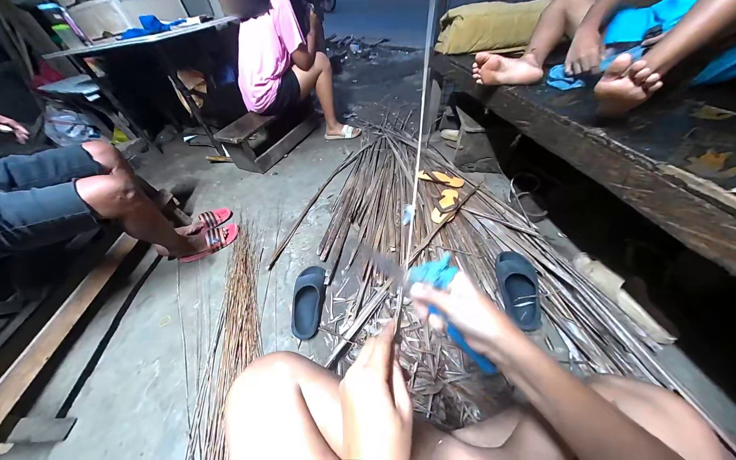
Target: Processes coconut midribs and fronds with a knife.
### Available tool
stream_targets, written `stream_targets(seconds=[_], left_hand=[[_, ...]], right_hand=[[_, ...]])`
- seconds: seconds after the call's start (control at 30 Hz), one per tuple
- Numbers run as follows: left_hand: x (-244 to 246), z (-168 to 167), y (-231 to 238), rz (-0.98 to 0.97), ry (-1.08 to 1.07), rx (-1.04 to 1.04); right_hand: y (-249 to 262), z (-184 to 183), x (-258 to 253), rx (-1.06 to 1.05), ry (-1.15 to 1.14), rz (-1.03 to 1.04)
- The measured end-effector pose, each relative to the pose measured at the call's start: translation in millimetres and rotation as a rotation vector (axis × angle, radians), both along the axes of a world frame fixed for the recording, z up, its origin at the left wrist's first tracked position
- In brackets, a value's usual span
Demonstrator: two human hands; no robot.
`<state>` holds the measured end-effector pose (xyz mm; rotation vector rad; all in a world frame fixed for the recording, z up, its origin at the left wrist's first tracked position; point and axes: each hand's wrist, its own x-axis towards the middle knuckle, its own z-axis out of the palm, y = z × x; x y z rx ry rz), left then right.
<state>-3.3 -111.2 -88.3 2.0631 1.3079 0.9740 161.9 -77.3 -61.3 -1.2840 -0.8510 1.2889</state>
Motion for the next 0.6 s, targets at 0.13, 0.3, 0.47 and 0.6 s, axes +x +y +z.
stream_targets(seconds=[0.13,0.3,0.47,0.6], left_hand=[[-11.8,-12.4,-3.3,0.020,-0.039,-0.101],[-5.1,-11.4,5.1,-0.039,-0.442,-0.465],[-7.4,-12.8,-0.1,-0.194,-0.562,-0.648],[-10.5,-8.5,-23.8,-0.152,-0.590,-0.836]], right_hand=[[3.7,12.3,23.3,0.022,-0.036,-0.046],[-15.2,-2.0,4.7,-0.056,0.141,0.066],[-25.7,-17.5,-4.1,-0.143,0.263,-0.039],[-25.6,-13.9,-7.5,-0.094,0.342,-0.080]])
